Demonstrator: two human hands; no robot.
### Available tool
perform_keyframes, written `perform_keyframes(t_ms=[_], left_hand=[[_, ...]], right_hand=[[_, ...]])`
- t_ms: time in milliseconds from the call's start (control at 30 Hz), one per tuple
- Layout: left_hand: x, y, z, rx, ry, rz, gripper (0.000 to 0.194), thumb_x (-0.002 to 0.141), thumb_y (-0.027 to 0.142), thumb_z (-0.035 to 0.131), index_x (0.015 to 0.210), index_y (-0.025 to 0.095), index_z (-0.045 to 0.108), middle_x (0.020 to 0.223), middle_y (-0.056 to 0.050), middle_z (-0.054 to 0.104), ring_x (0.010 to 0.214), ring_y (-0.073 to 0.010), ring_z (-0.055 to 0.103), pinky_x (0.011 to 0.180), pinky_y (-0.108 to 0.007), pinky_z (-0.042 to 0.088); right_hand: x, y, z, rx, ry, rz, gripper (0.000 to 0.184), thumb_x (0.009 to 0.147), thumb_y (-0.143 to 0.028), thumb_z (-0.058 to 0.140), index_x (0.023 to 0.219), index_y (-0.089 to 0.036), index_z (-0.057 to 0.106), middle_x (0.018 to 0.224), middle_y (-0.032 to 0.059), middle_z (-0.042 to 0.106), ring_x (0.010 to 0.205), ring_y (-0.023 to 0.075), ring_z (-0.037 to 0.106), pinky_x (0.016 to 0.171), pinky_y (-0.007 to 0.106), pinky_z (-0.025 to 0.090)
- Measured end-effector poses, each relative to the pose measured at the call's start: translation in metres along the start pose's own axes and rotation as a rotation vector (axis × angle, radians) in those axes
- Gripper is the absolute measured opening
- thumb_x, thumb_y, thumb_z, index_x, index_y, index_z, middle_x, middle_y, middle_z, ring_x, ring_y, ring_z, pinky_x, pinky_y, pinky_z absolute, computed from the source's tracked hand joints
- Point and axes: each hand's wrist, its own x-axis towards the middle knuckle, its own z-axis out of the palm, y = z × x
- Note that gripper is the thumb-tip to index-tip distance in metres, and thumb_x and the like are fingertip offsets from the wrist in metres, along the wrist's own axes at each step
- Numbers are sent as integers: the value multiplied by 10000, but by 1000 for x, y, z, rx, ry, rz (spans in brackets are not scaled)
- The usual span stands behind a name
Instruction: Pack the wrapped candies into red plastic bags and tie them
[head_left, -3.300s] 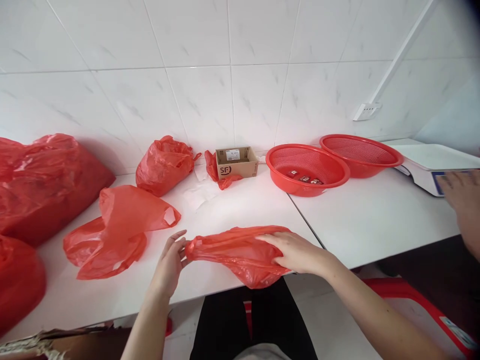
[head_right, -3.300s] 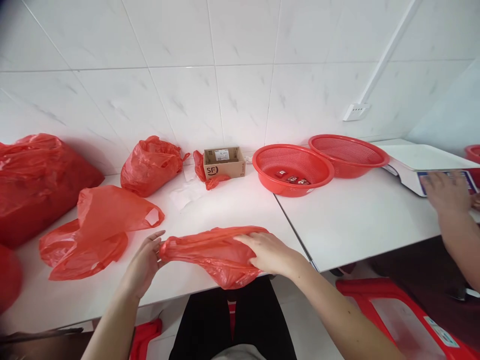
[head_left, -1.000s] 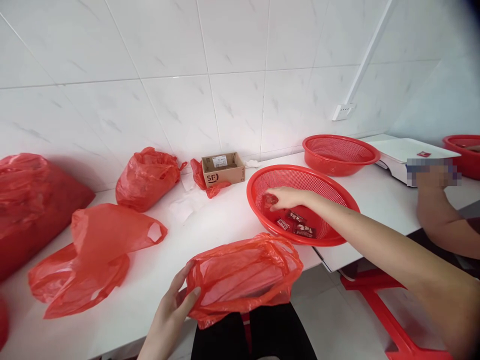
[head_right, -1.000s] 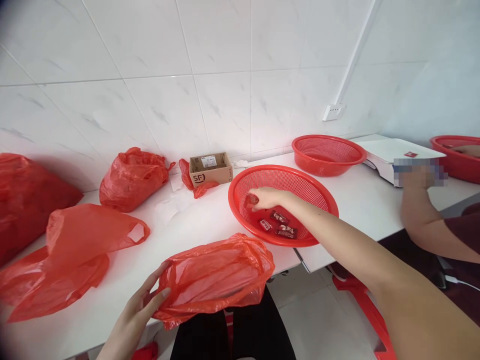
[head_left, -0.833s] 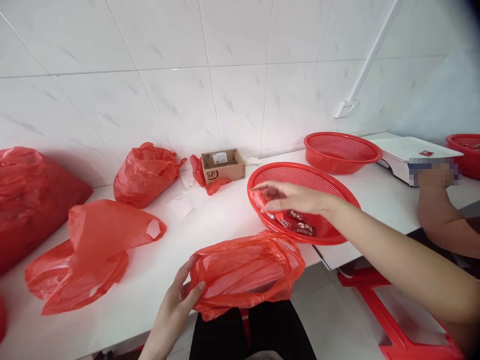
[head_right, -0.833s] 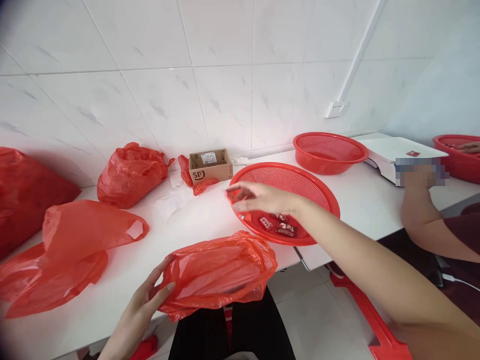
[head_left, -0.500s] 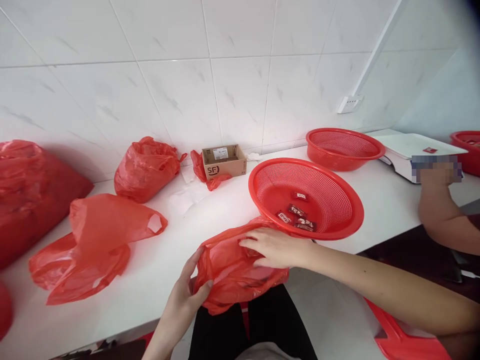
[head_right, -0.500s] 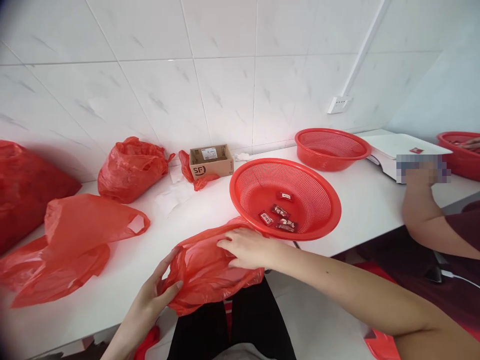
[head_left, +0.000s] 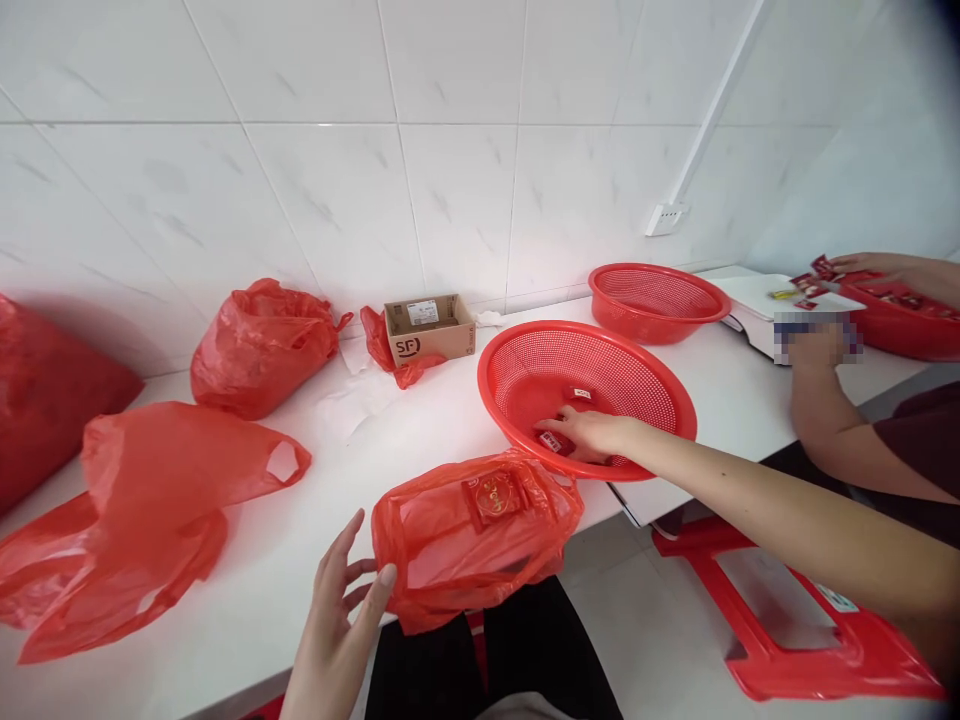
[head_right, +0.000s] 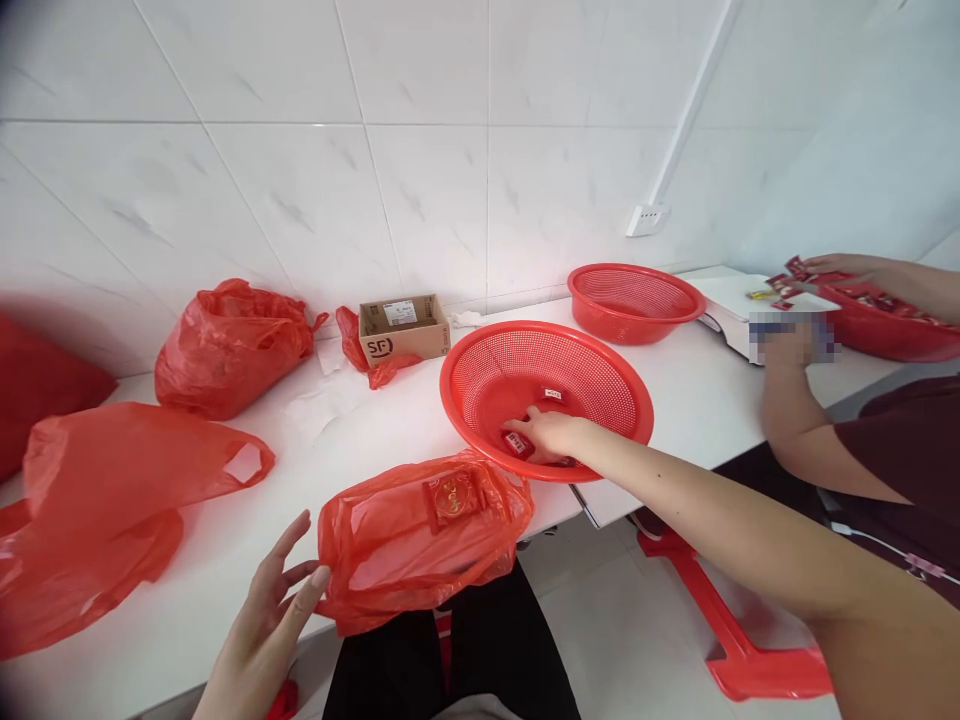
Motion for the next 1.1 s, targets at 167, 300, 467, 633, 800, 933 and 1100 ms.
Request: perform_keyframes(t_ms=[167, 300, 467, 633, 800, 933, 1100], left_hand=[[-11, -3, 4, -6, -18, -27, 708, 800, 598, 575, 1430, 359, 356, 1429, -56, 438, 1161, -270, 525, 979, -454, 463], [-15, -2, -3, 66, 60, 26, 672, 797, 607, 555, 1400, 363, 386, 1384, -58, 457, 1168, -281, 508, 966, -465, 448], [-17, -2, -12, 179, 108, 88, 628, 705, 635, 634, 1212, 288, 504, 1016, -30, 492, 749, -183, 529, 717, -381, 502], [-18, -7, -3, 229, -7, -11, 659, 735, 622, 608, 1287, 304, 439, 799, 34, 491, 526, -126, 425, 469, -264, 397], [-12, -2, 2, -108, -17, -10, 504, 798, 503, 619, 1208, 229, 515, 674, 34, 522, 654, -156, 544, 645, -294, 503], [-8, 10, 0, -269, 72, -2, 468, 788, 461, 648, 1176, 234, 516, 799, 2, 586, 740, -181, 602, 642, -307, 537], [-7, 16, 0, -340, 79, 25, 414, 782, 410, 673, 1141, 247, 546, 844, 3, 585, 733, -151, 578, 627, -260, 514]], right_hand=[[6, -8, -2, 75, -39, -71, 231, 726, -159, 587, 916, -214, 707, 937, 89, 677, 634, 154, 607, 568, 265, 431], [13, -1, -24, 171, 44, -77, 151, 754, -123, 544, 834, -183, 657, 777, 54, 677, 606, 146, 599, 582, 263, 439], [-2, -30, -50, 401, 291, -165, 184, 868, -306, 531, 1006, -190, 571, 1013, 58, 674, 876, 163, 638, 741, 273, 487], [-25, -112, -20, 546, -12, -491, 135, 819, -274, 633, 929, -197, 618, 929, 17, 686, 816, 148, 641, 701, 240, 476], [-12, -158, 18, 341, -45, -516, 359, 829, -125, 565, 1179, -207, 580, 1101, 74, 663, 832, 159, 644, 719, 252, 463], [-7, -165, 17, 431, -33, -433, 440, 869, -184, 555, 1305, -240, 519, 1086, 74, 676, 857, 172, 658, 738, 261, 484], [-14, -152, 2, 490, 55, -448, 383, 918, -276, 517, 1301, -263, 536, 1145, 74, 674, 990, 194, 647, 840, 306, 493]])
